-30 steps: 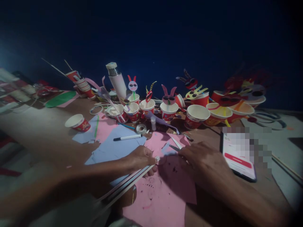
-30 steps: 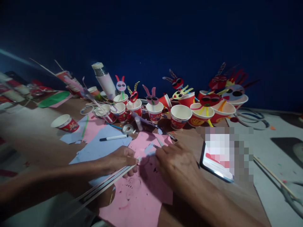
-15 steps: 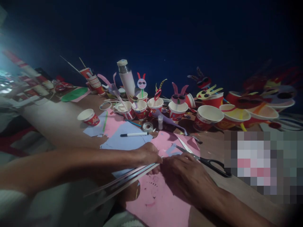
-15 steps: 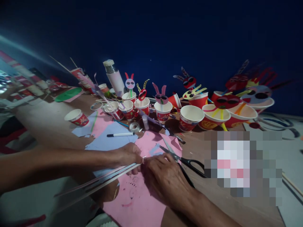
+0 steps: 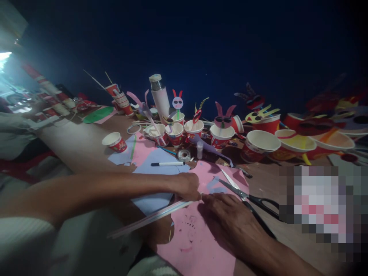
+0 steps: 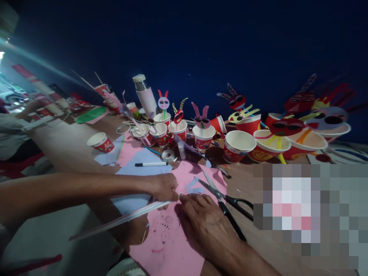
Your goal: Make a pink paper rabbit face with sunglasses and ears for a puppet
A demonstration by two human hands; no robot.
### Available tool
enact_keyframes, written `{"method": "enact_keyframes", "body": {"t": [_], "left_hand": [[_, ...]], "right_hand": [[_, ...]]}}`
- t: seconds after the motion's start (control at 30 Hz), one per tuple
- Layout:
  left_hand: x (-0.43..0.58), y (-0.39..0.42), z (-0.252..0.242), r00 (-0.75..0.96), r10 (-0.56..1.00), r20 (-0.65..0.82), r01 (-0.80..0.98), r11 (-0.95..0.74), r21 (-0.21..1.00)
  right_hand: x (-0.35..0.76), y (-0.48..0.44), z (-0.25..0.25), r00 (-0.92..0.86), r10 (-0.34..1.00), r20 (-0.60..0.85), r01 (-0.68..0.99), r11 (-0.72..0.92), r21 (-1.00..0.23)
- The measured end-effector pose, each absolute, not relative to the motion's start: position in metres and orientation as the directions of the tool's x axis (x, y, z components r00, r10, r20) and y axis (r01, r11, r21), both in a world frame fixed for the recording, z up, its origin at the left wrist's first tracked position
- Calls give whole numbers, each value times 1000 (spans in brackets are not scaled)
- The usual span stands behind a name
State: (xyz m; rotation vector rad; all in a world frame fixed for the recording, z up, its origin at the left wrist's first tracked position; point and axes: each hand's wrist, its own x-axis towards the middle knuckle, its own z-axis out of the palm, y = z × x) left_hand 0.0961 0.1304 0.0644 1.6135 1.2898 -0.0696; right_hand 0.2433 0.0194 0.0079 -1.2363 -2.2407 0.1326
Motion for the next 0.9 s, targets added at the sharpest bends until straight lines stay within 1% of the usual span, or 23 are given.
{"method": "enact_keyframes", "body": {"t": [0.03, 0.1, 0.17, 0.23, 0.3, 0.4, 0.5, 0.6, 0.7, 0.8, 0.9], "left_hand": [[97, 131, 67, 439, 697, -567, 781, 16, 624], [96, 132, 73, 466, 681, -565, 851, -171, 496], [91, 136, 80, 502, 682, -532, 856, -306, 416], [82, 145, 88, 537, 704, -465, 841, -401, 364], [72, 158, 94, 555, 756, -347, 828, -460, 322], [63, 178, 93, 518, 840, -163, 845, -473, 248], [63, 189, 79, 495, 867, -55, 858, -477, 193], [69, 195, 62, 489, 872, -25, 863, -479, 163], [72, 201, 51, 493, 870, -26, 860, -483, 165], [70, 204, 51, 504, 864, -18, 848, -490, 202], [62, 200, 62, 501, 865, 13, 832, -486, 267]], "right_hand": [[243, 19, 9, -412, 803, 431, 750, 567, -339], [242, 19, 10, -420, 798, 433, 757, 571, -318], [240, 19, 11, -427, 796, 429, 763, 572, -301], [239, 20, 12, -435, 801, 410, 772, 567, -288], [237, 20, 15, -471, 804, 363, 776, 573, -263], [235, 21, 19, -541, 796, 272, 776, 597, -204], [233, 22, 23, -547, 802, 240, 794, 588, -155], [232, 23, 26, -542, 805, 242, 797, 583, -154], [233, 22, 27, -548, 804, 231, 793, 587, -165], [234, 22, 24, -545, 802, 244, 790, 588, -171], [235, 22, 21, -531, 801, 278, 793, 585, -172]]}}
